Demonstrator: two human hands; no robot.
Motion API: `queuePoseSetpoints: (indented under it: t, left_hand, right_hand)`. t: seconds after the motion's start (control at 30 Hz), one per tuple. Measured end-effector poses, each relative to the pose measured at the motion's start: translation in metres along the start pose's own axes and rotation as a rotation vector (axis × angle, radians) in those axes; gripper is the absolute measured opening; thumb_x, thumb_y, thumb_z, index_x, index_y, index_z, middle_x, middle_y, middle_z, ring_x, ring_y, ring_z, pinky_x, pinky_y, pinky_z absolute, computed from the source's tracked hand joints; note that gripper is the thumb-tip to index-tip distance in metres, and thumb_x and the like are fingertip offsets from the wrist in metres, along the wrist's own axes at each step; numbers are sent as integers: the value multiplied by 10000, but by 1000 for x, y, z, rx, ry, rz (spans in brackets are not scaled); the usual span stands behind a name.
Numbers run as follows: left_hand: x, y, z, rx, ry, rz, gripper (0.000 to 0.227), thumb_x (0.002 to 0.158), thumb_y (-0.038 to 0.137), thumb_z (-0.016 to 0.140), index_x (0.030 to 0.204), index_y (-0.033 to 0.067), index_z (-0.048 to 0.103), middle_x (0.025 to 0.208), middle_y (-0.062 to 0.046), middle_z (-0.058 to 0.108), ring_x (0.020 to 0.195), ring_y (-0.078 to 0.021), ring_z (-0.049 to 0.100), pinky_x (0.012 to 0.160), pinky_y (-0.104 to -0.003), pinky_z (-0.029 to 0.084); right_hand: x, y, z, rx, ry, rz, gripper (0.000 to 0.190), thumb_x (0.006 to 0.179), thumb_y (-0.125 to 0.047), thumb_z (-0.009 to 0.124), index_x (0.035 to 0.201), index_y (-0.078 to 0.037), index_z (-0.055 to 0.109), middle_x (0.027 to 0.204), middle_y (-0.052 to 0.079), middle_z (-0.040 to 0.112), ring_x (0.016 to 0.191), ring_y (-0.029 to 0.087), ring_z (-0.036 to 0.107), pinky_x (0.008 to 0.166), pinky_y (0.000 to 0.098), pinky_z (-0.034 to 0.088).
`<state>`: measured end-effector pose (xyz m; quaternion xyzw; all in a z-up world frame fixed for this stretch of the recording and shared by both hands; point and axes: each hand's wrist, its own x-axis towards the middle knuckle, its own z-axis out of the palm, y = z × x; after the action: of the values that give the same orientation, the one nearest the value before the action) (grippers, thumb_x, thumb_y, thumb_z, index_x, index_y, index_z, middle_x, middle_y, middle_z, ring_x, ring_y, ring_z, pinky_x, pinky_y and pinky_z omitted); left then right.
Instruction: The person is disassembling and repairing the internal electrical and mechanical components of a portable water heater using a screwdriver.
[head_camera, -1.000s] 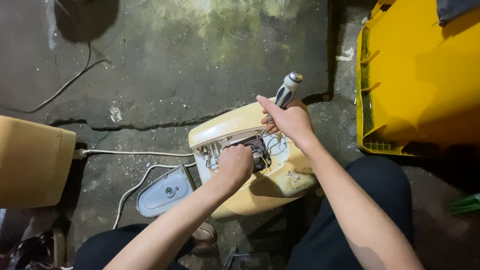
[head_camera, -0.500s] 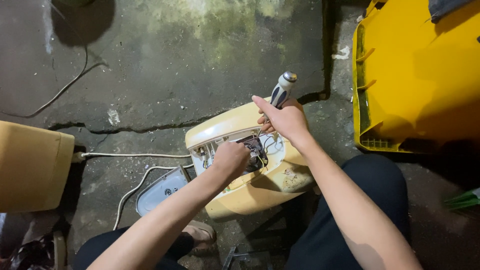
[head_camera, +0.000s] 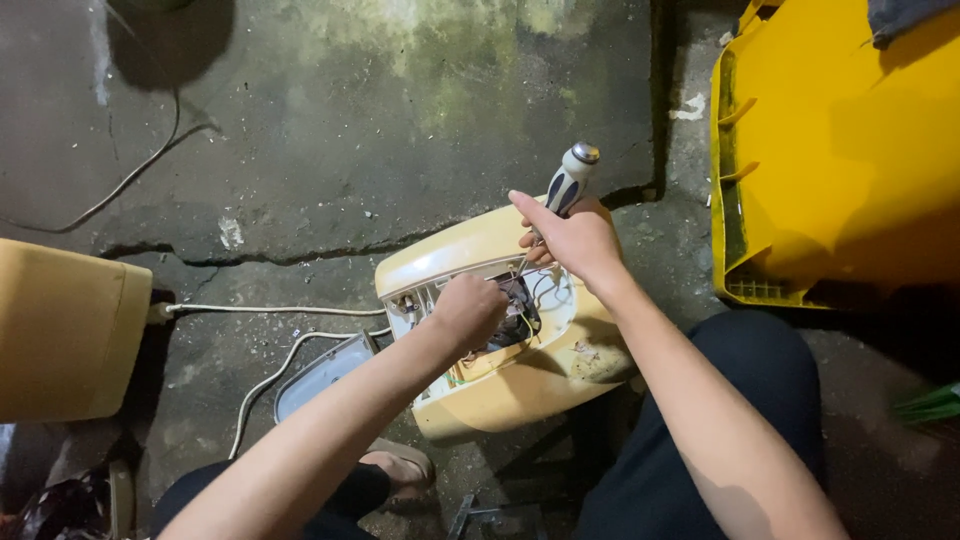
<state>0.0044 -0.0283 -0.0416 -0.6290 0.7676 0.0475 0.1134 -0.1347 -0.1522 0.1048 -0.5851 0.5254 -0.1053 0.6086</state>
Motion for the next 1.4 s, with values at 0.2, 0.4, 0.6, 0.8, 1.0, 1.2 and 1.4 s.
queuePoseSetpoints:
  t: [0.2, 0.4, 0.6, 0.8, 1.0, 1.2, 1.4]
  left_hand:
    - [-18, -14, -34, -452, -216, -375, 187, 846, 228, 690, 900, 112, 826, 836, -182, 770, 850, -426, 763, 721, -544, 613]
    - [-62, 6, -83, -911, -56, -697, 303, 913, 383, 667, 1095, 182, 801, 1080, -121, 785, 1065, -426, 705, 927, -528, 551]
    - [-59, 35, -30, -1238, 506, -956, 277, 968, 433, 703, 988, 177, 809, 1023, -171, 719, 1053, -395, 664, 953, -478, 511]
    - [-5, 73, -42, -1688, 1303, -1256, 361, 1047, 387, 631, 807, 125, 569, 730, 6, 554, 778, -124, 509, 796, -279, 423]
    - [23, 80, -42, -1603, 1501, -1364, 563, 1084, 465, 552, 624, 160, 441, 505, 33, 439, 521, -96, 479, 682, -215, 433]
    - [31, 69, -42, -1313, 1410, -1309, 551, 1090, 337, 519, 580, 142, 454, 484, -34, 447, 552, -136, 432, 662, -257, 409]
    - [37, 70, -5, -1264, 1344, -1283, 506, 1065, 273, 538, 582, 131, 481, 499, -35, 454, 589, -119, 411, 659, -253, 390]
  right_hand:
    - [3, -1, 5, -47, -18, -10, 517, 877, -466, 713, 1009, 33, 748, 911, 208, 779, 756, 252, 789, 715, 315, 656]
    - [3, 2, 9, -14, -18, -11, 503, 886, -438, 721, 999, 52, 739, 890, 217, 774, 725, 252, 784, 675, 304, 655]
    - [7, 6, 14, -16, -18, 0, 512, 871, -440, 737, 1000, 55, 738, 882, 220, 771, 717, 248, 782, 664, 310, 657]
    - [4, 5, 22, -4, -4, 3, 502, 881, -431, 743, 997, 58, 740, 871, 227, 763, 698, 249, 774, 669, 306, 648]
    - [3, 5, 15, -5, 1, -19, 471, 884, -402, 742, 964, 62, 731, 848, 228, 763, 683, 250, 776, 650, 307, 658]
    - [3, 7, 8, -2, 1, -25, 483, 881, -419, 737, 968, 56, 736, 856, 228, 766, 692, 250, 779, 658, 304, 652]
    - [1, 8, 11, -12, 37, -75, 409, 862, -397, 734, 876, 11, 755, 787, 173, 770, 664, 221, 776, 660, 301, 657]
